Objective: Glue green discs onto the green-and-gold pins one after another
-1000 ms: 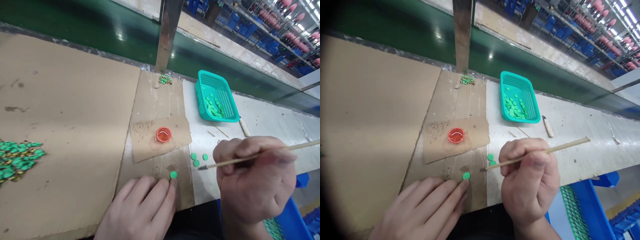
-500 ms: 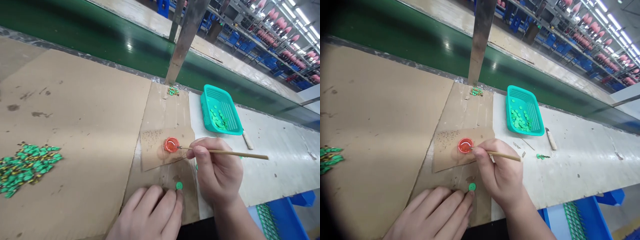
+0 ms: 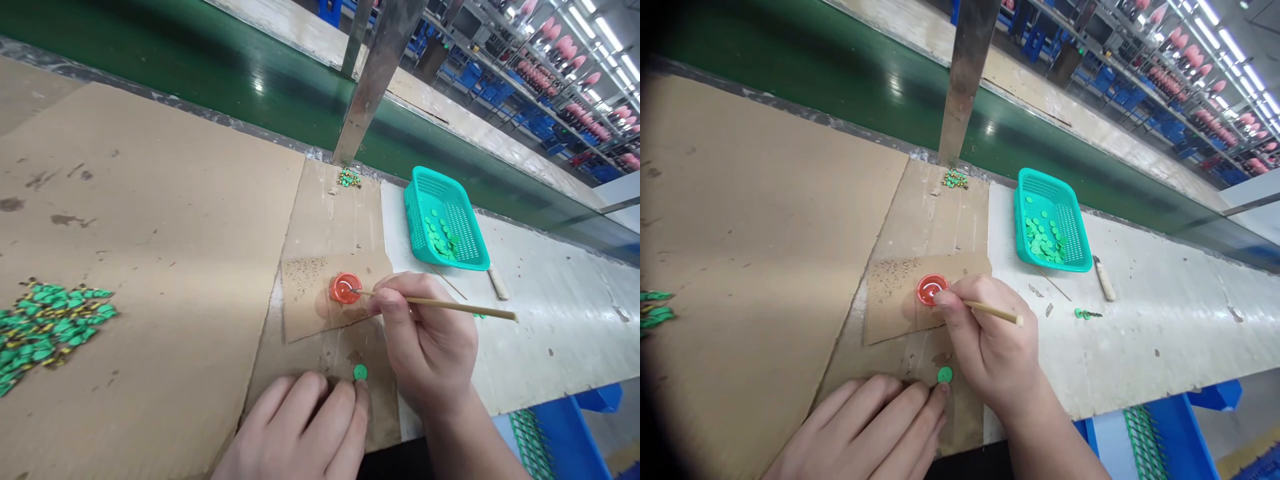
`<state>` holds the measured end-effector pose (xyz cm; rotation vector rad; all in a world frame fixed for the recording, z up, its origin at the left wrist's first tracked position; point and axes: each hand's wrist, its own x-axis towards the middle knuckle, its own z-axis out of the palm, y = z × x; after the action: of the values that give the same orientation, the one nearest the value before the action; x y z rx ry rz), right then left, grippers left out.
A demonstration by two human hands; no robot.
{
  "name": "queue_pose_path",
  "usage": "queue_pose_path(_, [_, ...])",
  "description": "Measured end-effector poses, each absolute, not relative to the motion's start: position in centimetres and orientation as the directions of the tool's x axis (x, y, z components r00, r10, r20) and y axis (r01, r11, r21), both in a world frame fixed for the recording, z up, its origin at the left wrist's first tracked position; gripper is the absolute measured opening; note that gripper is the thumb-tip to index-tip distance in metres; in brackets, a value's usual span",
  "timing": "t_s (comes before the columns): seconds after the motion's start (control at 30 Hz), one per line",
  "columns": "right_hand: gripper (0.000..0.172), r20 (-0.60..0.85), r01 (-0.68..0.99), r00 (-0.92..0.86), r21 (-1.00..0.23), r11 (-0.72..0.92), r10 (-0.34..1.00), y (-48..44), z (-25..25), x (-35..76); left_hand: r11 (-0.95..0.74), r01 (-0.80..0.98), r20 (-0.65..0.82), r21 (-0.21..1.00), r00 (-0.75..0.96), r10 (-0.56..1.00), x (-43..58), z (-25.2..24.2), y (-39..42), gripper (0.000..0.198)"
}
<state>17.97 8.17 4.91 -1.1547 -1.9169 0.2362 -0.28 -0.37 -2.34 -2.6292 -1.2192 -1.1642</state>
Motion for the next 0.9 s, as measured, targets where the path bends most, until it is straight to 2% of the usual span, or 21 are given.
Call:
queue_pose_path(0.17, [0.011,0.672,0.591,-0.116,-0.545,0.595,0.731,6.3,4.4,18.9,-0.718,0.632,0.596,0.292,0.467,0.653,-0.7,-2.0,-0.6,0.027])
queue_pose_path(0.27, [0.015,0.722,0.555,-0.136,-0.512,0.656,0.678,3.7,3.7,20.1,-0.722,0.613,0.593,0.32,0.466,0.657,-0.8,-1.9,-0.7,0.026])
queue_pose_path(0.53, [0.013,0.762,0.557,-0.097,-0.492,0.669,0.64,-0.6,1.6,20.3,-0.726,0.583,0.6,0.364,0.449,0.662,-0.5,-2.0,-0.7,0.024])
queue_pose_path(0.73, [0.017,0.634,0.517,-0.281,-0.532,0.67,0.721,-0.5,2.3,21.3,-0.731,0.556,0.547,0.396,0.497,0.674,-0.7,-1.0,-0.3,0.027])
queue_pose_path(0.9, [0.012,0.626,0.504,-0.291,-0.543,0.672,0.723,-0.3,2.7,21.7,-0.733,0.555,0.541,0.392,0.505,0.672,-0.8,-0.7,0.1,0.026])
